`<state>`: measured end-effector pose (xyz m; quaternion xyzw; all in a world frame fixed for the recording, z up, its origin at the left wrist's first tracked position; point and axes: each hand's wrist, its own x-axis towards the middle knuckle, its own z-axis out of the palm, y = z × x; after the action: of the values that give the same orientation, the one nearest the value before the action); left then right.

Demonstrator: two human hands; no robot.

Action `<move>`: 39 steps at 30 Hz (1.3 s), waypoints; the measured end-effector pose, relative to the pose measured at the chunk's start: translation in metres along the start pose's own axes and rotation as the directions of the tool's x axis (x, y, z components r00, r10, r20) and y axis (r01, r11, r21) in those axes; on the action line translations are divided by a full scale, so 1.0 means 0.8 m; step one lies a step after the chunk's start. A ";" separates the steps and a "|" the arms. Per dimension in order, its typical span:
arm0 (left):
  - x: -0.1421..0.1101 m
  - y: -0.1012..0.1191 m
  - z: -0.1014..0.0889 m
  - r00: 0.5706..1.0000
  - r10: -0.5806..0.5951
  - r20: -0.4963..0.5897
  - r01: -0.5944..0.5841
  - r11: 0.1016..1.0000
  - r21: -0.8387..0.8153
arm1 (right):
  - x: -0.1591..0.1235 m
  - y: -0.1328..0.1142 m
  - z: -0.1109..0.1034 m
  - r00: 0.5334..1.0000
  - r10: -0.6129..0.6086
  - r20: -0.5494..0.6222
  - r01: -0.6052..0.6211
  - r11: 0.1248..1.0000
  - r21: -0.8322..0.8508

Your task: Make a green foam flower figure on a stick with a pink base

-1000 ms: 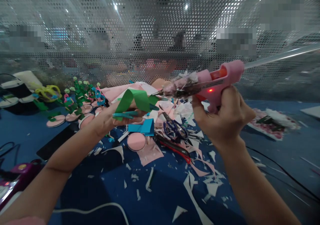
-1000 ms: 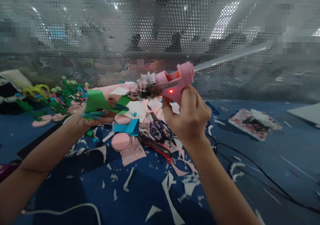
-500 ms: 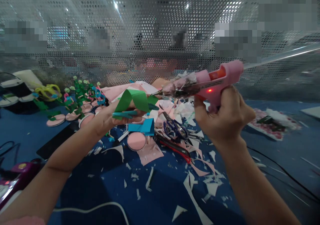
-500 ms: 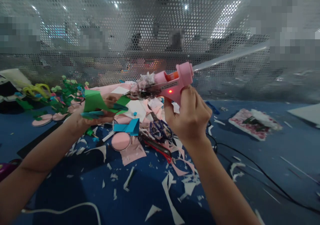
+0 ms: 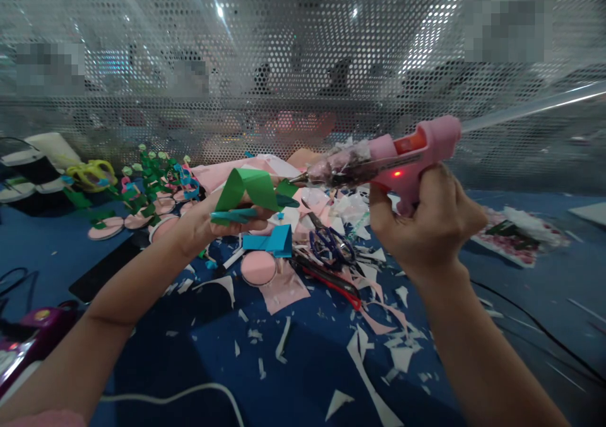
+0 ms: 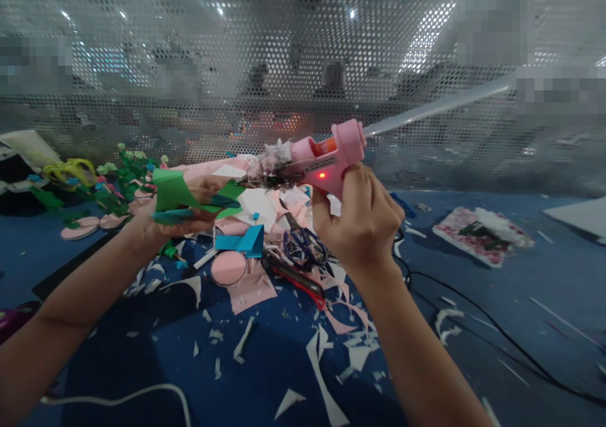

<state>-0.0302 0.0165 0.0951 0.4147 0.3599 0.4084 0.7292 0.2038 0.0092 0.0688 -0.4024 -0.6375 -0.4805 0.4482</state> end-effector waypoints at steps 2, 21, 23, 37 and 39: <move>0.002 -0.001 -0.005 0.996 -0.084 -0.009 0.083 0.996 -0.032 | 0.001 0.000 0.000 0.999 0.030 0.015 -0.030 1.000 0.007; 0.009 -0.001 -0.021 0.999 -0.038 0.013 0.039 0.996 -0.079 | 0.003 0.003 -0.002 1.000 -0.002 0.013 0.002 1.000 -0.006; 0.011 -0.001 -0.028 0.999 -0.044 0.012 0.045 0.997 -0.069 | 0.003 0.004 -0.002 1.000 0.006 0.015 -0.006 1.000 0.002; 0.008 0.006 -0.025 0.960 0.258 0.113 -0.282 0.878 0.386 | 0.011 0.041 0.006 0.785 0.340 0.518 -0.325 0.938 -0.123; 0.010 0.010 -0.027 0.951 0.273 0.143 -0.307 0.823 0.478 | 0.004 0.064 0.018 0.497 0.432 0.752 -0.400 0.884 -0.244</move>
<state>-0.0480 0.0330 0.0919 0.6509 0.3602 0.3943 0.5396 0.2485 0.0341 0.0831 -0.7211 -0.6429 -0.1425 0.2154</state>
